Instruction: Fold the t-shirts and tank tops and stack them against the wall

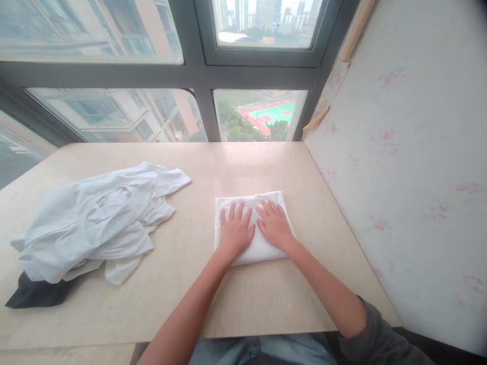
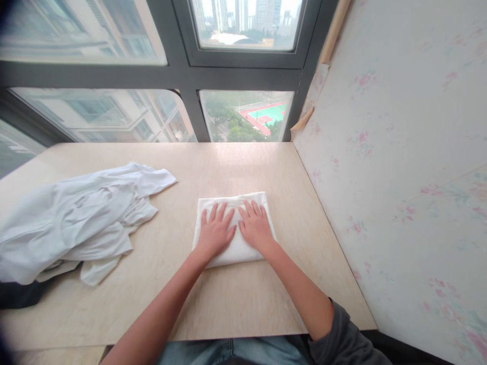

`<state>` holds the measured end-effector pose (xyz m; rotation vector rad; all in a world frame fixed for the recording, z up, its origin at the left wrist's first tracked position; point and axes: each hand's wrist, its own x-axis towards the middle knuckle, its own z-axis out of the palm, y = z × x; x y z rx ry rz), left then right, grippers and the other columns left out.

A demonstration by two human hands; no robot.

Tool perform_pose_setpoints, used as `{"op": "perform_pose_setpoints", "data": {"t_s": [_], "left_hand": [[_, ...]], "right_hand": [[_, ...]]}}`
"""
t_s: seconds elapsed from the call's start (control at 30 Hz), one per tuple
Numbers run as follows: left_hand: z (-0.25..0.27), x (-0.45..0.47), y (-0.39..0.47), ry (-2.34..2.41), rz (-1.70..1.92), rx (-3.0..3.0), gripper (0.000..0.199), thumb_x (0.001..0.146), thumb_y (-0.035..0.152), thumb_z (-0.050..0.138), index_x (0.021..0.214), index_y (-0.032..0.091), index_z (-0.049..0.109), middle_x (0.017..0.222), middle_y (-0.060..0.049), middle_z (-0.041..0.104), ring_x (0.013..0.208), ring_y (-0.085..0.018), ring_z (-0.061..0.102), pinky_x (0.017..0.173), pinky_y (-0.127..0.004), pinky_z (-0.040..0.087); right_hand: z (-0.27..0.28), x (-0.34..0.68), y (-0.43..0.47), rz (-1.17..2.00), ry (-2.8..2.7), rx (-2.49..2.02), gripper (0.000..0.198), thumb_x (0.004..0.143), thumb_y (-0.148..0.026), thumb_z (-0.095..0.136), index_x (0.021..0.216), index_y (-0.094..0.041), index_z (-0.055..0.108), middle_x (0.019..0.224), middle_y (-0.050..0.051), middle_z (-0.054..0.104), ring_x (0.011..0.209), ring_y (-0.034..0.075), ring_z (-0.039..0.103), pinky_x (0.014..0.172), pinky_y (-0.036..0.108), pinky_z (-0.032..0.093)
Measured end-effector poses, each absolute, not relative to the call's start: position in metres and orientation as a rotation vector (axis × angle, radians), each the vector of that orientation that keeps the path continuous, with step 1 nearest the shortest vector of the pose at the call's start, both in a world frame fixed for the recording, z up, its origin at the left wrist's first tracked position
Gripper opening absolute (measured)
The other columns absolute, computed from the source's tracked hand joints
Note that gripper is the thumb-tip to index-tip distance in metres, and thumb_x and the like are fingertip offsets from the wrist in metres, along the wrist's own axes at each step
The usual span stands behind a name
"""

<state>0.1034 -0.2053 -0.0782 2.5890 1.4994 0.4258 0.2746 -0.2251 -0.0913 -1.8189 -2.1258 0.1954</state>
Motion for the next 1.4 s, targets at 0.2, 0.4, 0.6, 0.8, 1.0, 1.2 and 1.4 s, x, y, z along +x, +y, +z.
{"op": "perform_pose_setpoints", "data": {"t_s": [0.2,0.4,0.6,0.8,1.0,1.2,1.4], "left_hand": [[-0.103,0.096,-0.205,1.653,0.402,2.582,0.064,0.094,0.050,0.044,0.151,0.021,0.039,0.162,-0.010,0.028,0.150,-0.035,0.018,0.121,-0.060,0.008],[-0.096,0.094,-0.208,1.685,0.357,2.576,0.063,0.094,0.050,0.044,0.150,0.020,0.042,0.161,-0.011,0.030,0.149,-0.035,0.023,0.120,-0.059,0.015],[-0.096,0.053,-0.225,1.787,0.292,2.523,0.058,0.095,0.045,0.043,0.147,0.020,0.045,0.158,-0.013,0.037,0.145,-0.037,0.033,0.114,-0.060,0.027],[-0.110,0.011,-0.232,1.669,0.473,2.578,0.052,0.095,0.034,0.043,0.142,0.012,0.049,0.149,-0.017,0.049,0.140,-0.030,0.043,0.115,-0.051,0.033],[-0.111,0.017,-0.232,1.691,0.503,2.615,0.047,0.094,0.033,0.043,0.135,0.012,0.055,0.148,-0.017,0.050,0.138,-0.032,0.044,0.114,-0.052,0.034],[-0.113,0.015,-0.232,1.674,0.505,2.610,0.048,0.093,0.032,0.044,0.136,0.012,0.055,0.149,-0.017,0.049,0.139,-0.032,0.043,0.115,-0.053,0.033],[-0.114,0.014,-0.233,1.663,0.505,2.619,0.049,0.093,0.032,0.046,0.137,0.015,0.054,0.150,-0.016,0.048,0.140,-0.031,0.041,0.114,-0.053,0.033]], "right_hand": [[-0.108,0.276,-0.221,0.181,-2.158,-1.939,0.056,0.097,-0.039,0.039,0.150,-0.020,0.042,0.163,0.006,0.025,0.151,0.030,0.018,0.121,0.055,0.015],[-0.112,0.281,-0.216,0.209,-2.190,-1.952,0.059,0.095,-0.038,0.040,0.151,-0.019,0.039,0.163,0.005,0.023,0.151,0.028,0.018,0.121,0.056,0.014],[-0.123,0.306,-0.220,0.199,-2.176,-1.975,0.063,0.095,-0.039,0.040,0.154,-0.018,0.034,0.163,0.008,0.023,0.151,0.027,0.019,0.121,0.055,0.014],[-0.110,0.384,-0.196,0.138,-2.053,-2.115,0.064,0.095,-0.036,0.041,0.154,-0.015,0.030,0.159,0.011,0.033,0.149,0.026,0.025,0.121,0.053,0.016],[-0.088,0.400,-0.198,-0.041,-1.816,-2.268,0.057,0.098,-0.044,0.037,0.147,-0.017,0.042,0.156,0.015,0.036,0.145,0.033,0.030,0.115,0.058,0.022],[-0.113,0.363,-0.210,-0.036,-1.767,-2.402,0.062,0.096,-0.053,0.040,0.144,-0.015,0.048,0.157,0.021,0.032,0.143,0.041,0.027,0.108,0.067,0.024],[-0.116,0.403,-0.158,0.027,-1.867,-2.377,0.061,0.097,-0.052,0.037,0.147,-0.018,0.043,0.160,0.017,0.028,0.146,0.036,0.023,0.111,0.065,0.022]]}}
